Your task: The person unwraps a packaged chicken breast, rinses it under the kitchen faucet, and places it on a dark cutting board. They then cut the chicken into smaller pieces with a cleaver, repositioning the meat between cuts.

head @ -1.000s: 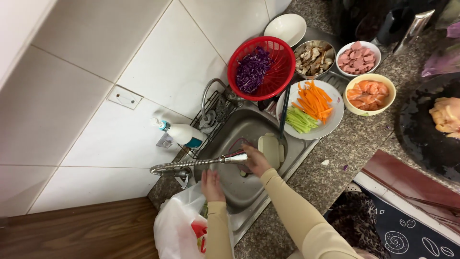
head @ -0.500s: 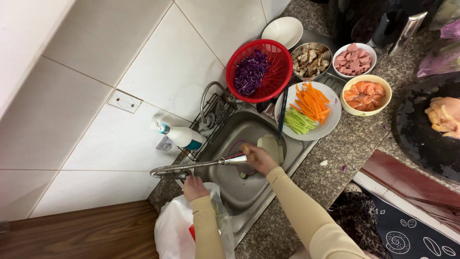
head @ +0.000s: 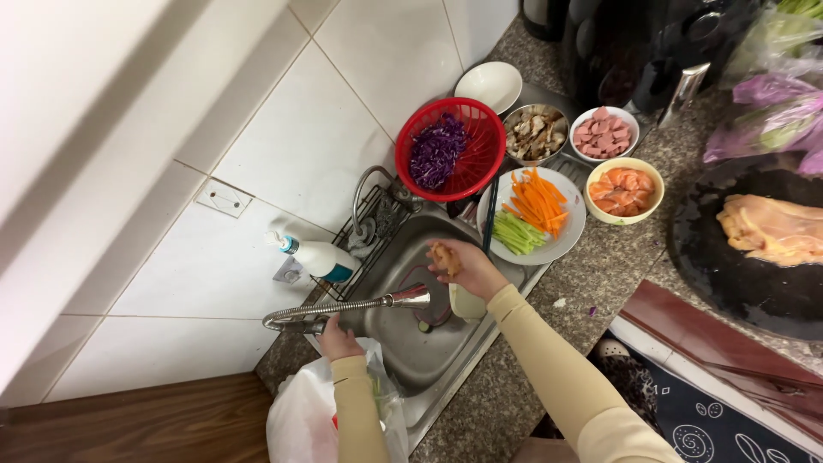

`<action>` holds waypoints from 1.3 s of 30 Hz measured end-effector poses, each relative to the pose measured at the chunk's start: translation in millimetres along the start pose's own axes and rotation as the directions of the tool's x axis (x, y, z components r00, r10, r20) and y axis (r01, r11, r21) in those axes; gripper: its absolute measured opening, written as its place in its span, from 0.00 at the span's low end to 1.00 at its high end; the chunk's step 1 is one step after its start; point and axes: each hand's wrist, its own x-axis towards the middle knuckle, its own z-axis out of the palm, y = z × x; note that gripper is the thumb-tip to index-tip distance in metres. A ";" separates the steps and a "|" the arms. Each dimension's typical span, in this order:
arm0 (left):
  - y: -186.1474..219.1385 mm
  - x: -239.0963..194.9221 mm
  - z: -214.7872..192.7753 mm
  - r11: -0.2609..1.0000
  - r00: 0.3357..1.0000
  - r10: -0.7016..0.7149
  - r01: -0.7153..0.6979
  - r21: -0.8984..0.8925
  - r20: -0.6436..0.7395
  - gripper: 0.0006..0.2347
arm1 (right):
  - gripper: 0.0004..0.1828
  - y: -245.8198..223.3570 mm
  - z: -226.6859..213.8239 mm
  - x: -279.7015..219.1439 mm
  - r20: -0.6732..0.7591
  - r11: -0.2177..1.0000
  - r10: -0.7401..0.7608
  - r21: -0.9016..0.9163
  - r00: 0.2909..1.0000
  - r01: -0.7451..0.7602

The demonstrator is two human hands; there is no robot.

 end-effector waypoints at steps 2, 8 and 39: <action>19.4 -27.4 13.8 0.995 0.999 -0.035 0.036 0.094 -0.015 0.21 | 0.20 -13.7 21.6 -10.3 -0.057 0.978 -0.081 -0.197 0.995 0.069; 46.7 -97.8 -12.8 0.991 0.978 0.042 -0.067 0.117 0.203 0.30 | 0.31 -27.8 63.0 -10.3 0.057 0.820 -0.259 -0.515 0.964 0.250; 108.5 -226.6 102.1 0.610 0.658 0.177 -0.657 0.443 0.732 0.05 | 0.35 -15.2 70.6 -70.5 0.406 0.666 0.123 -0.710 0.905 0.228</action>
